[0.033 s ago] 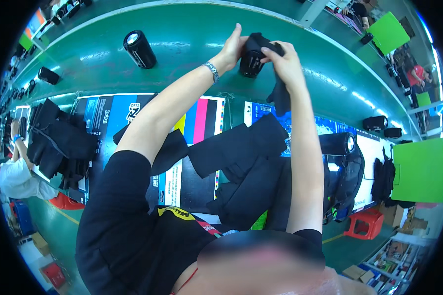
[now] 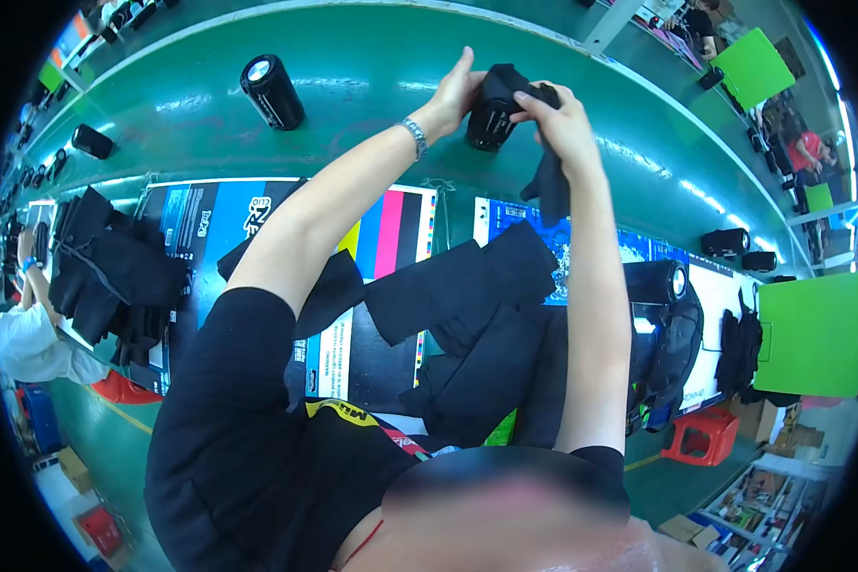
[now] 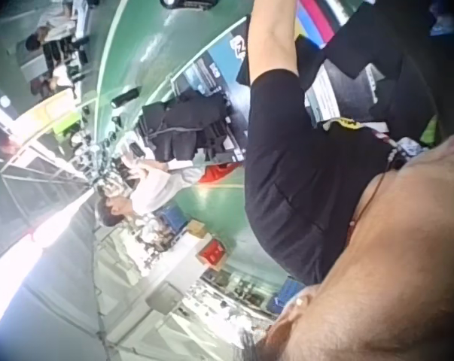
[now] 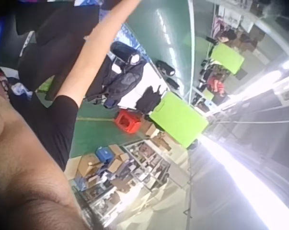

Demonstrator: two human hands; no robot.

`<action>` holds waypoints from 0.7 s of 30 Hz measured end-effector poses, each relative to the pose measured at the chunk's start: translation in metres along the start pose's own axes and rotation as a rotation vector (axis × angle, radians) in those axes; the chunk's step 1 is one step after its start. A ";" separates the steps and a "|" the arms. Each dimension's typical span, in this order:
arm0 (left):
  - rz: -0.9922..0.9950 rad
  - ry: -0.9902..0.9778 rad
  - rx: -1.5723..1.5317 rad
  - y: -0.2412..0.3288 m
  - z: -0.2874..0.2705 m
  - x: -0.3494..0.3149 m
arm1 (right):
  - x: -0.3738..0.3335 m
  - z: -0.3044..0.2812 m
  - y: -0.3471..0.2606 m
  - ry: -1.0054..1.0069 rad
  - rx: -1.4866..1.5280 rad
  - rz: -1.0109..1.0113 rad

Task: The person picks up pieces of black fabric and wraps them around cylindrical objects by hand on a long work table.

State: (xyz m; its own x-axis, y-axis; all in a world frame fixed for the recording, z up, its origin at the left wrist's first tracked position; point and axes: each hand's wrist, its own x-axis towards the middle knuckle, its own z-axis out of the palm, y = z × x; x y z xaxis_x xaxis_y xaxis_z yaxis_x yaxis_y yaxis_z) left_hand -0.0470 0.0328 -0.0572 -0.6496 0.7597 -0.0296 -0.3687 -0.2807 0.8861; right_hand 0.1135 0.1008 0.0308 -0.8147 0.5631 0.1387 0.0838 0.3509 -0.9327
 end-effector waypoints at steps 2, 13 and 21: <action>0.006 0.026 -0.030 -0.006 0.018 -0.003 | 0.001 -0.010 -0.008 -0.079 0.034 0.177; 0.115 0.057 0.063 -0.036 0.041 0.016 | -0.025 -0.023 0.000 0.104 -0.461 -0.581; -0.120 -0.262 -0.093 -0.023 0.053 0.001 | -0.018 -0.029 0.001 0.092 -0.699 -0.472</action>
State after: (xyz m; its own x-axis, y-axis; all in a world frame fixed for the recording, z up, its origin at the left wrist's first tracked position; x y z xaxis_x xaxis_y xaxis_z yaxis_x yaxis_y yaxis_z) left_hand -0.0038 0.0712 -0.0526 -0.4086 0.9127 -0.0007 -0.4995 -0.2230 0.8371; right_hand 0.1442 0.1127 0.0367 -0.8061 0.2892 0.5163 0.1066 0.9292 -0.3539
